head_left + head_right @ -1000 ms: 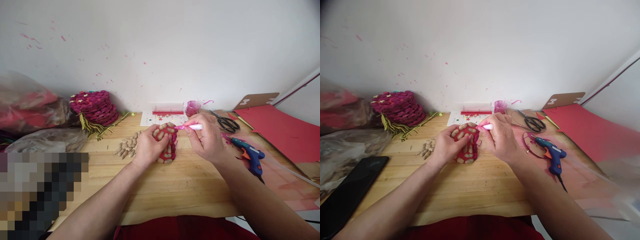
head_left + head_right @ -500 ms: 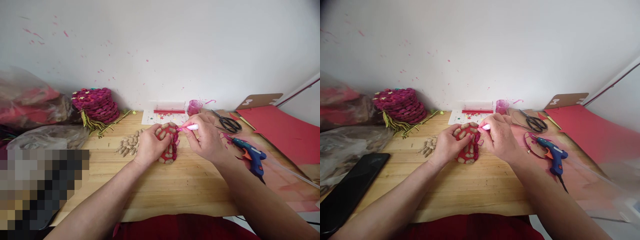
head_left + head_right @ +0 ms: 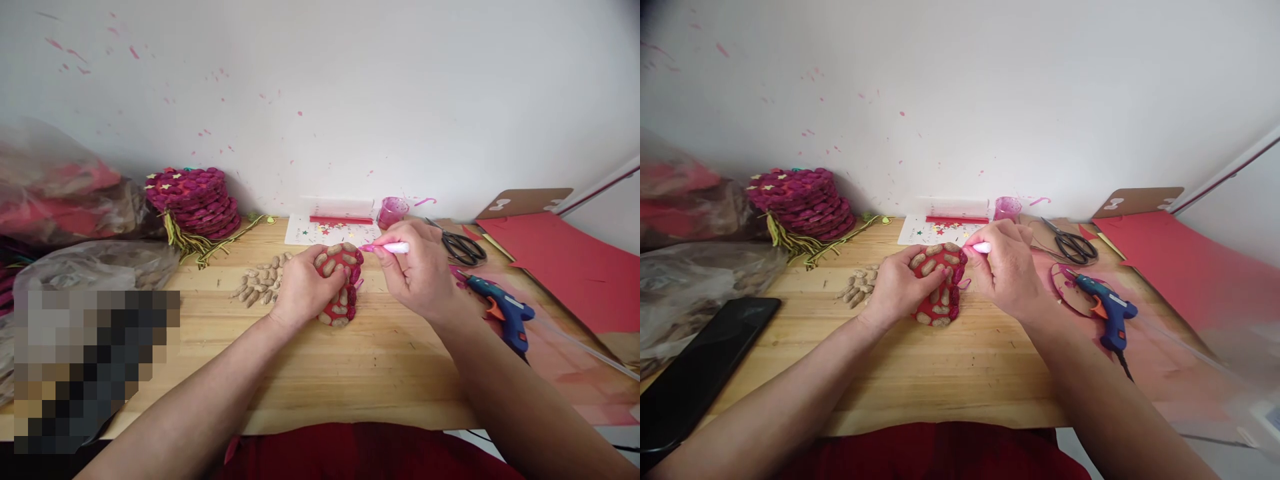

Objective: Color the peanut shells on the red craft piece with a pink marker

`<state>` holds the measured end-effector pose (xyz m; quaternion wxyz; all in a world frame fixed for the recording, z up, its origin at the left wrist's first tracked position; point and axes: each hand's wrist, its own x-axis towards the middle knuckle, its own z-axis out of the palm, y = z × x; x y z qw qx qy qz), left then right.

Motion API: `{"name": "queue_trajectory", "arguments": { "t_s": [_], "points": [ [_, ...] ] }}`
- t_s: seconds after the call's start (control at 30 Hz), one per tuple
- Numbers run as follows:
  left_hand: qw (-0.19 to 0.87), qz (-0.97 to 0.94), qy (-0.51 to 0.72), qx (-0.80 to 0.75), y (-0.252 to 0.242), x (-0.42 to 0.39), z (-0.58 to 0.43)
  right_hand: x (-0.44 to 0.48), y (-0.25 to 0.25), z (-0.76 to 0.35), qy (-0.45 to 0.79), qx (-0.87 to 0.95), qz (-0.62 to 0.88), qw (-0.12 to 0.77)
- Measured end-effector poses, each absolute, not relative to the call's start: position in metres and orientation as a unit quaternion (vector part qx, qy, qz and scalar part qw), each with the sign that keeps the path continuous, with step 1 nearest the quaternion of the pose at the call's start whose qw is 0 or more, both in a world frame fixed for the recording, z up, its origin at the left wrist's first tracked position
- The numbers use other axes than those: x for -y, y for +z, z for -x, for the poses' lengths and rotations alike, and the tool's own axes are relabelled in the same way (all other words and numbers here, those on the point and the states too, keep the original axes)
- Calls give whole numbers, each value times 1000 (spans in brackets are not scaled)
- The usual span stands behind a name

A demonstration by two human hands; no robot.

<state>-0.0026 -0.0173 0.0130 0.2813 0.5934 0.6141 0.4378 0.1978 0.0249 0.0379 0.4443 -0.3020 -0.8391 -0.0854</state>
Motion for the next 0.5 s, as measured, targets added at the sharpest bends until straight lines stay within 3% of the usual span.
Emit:
{"name": "queue_trajectory", "arguments": {
  "t_s": [0.5],
  "points": [
    [284, -591, 441, -612, 11, 16, 3, -24, 42, -201, -64, 845, 312, 429]
  ]
}}
